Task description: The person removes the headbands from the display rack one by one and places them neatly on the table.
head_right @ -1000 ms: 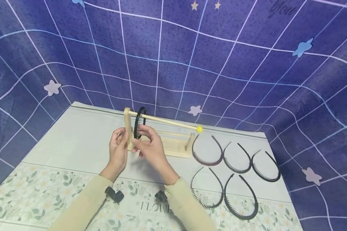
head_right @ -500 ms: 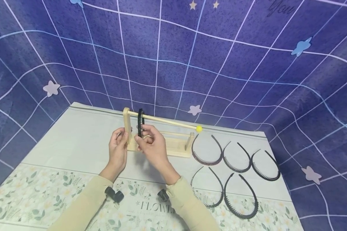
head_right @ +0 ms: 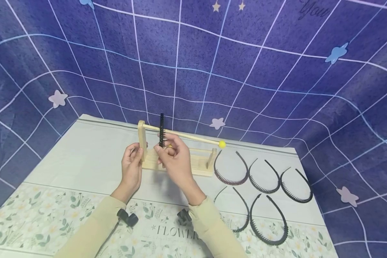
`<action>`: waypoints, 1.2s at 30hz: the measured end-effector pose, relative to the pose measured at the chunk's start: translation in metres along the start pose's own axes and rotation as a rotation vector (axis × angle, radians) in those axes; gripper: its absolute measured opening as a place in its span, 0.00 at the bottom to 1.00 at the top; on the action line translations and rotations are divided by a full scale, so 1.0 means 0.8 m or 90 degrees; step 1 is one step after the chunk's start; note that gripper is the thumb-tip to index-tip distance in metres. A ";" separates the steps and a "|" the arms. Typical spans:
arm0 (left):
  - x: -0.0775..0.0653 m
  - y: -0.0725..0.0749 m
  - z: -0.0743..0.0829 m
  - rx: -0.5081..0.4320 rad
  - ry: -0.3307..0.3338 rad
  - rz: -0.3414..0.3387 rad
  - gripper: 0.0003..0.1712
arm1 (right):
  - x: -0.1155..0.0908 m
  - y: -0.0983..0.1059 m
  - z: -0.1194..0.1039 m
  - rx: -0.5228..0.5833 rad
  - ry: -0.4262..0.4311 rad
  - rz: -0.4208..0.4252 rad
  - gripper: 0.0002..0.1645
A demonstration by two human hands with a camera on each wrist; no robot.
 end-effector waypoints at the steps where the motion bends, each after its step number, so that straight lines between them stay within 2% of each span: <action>1: 0.000 0.000 0.000 0.001 0.000 0.000 0.11 | 0.000 0.001 -0.003 0.005 0.005 0.003 0.23; 7: 0.000 0.000 0.001 0.007 -0.001 0.001 0.11 | 0.003 0.013 -0.016 0.029 0.039 0.023 0.23; 15: -0.002 0.000 0.000 0.017 -0.004 -0.011 0.11 | 0.004 0.042 -0.030 0.056 0.061 0.069 0.24; 25: 0.000 0.001 -0.001 0.013 0.004 -0.009 0.11 | -0.003 0.083 -0.041 0.028 0.070 0.096 0.23; 36: 0.000 0.000 -0.001 -0.006 0.005 0.001 0.10 | -0.018 0.126 -0.051 0.034 0.069 0.142 0.22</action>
Point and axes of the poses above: each hand's wrist, its own x-axis towards the middle knuckle, its own y-axis out of the back of the hand, z = x × y, the point moved 5 cm from there along x, towards the middle knuckle, and after that the axes turned 8 degrees about y, right-handed, at the moved point
